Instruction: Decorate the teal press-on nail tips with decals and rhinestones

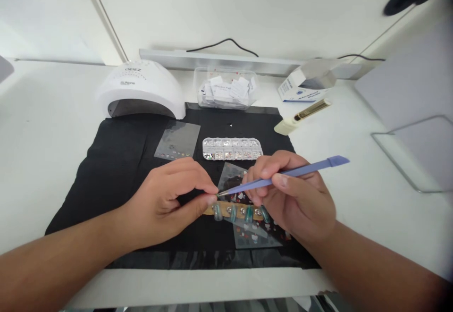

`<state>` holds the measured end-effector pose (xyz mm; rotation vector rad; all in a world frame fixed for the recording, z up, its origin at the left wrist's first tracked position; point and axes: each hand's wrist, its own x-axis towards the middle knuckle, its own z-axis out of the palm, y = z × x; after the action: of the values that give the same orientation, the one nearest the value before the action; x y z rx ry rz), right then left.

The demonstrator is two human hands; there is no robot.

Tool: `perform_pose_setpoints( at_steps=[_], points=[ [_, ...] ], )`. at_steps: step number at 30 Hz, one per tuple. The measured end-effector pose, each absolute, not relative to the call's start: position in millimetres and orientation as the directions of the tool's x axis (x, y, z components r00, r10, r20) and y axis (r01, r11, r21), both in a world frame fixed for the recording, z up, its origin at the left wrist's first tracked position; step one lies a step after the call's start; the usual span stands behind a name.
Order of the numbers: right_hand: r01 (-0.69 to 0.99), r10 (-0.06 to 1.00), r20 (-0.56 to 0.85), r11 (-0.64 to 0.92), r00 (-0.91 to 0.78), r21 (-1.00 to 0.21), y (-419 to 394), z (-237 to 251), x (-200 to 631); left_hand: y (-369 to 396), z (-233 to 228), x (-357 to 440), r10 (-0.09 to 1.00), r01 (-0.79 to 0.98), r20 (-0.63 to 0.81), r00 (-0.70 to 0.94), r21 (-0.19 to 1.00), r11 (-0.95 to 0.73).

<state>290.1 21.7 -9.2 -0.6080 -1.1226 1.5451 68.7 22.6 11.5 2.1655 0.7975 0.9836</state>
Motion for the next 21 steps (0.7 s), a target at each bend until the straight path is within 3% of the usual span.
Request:
perform_pose_setpoints(
  at_steps=[6,11,16,21],
  points=[
    [-0.411,0.927,0.231,0.094,-0.297,-0.907,22,-9,293,38,2,52,0.779,0.434,0.374,0.503,0.670,-0.602],
    [-0.265,0.844,0.419,0.342,-0.334,-0.901,14,-6,295,61,-9,34,0.765,0.637,0.203,0.611,0.447,-0.628],
    [-0.019,0.675,0.533,0.611,-0.511,-0.792,7,6,296,66,-13,30,0.692,0.629,0.191,0.696,0.302,-0.716],
    [0.122,0.599,0.532,0.724,-0.598,-0.679,6,10,296,61,-12,30,0.690,0.649,0.218,0.690,0.238,-0.723]
  ],
)
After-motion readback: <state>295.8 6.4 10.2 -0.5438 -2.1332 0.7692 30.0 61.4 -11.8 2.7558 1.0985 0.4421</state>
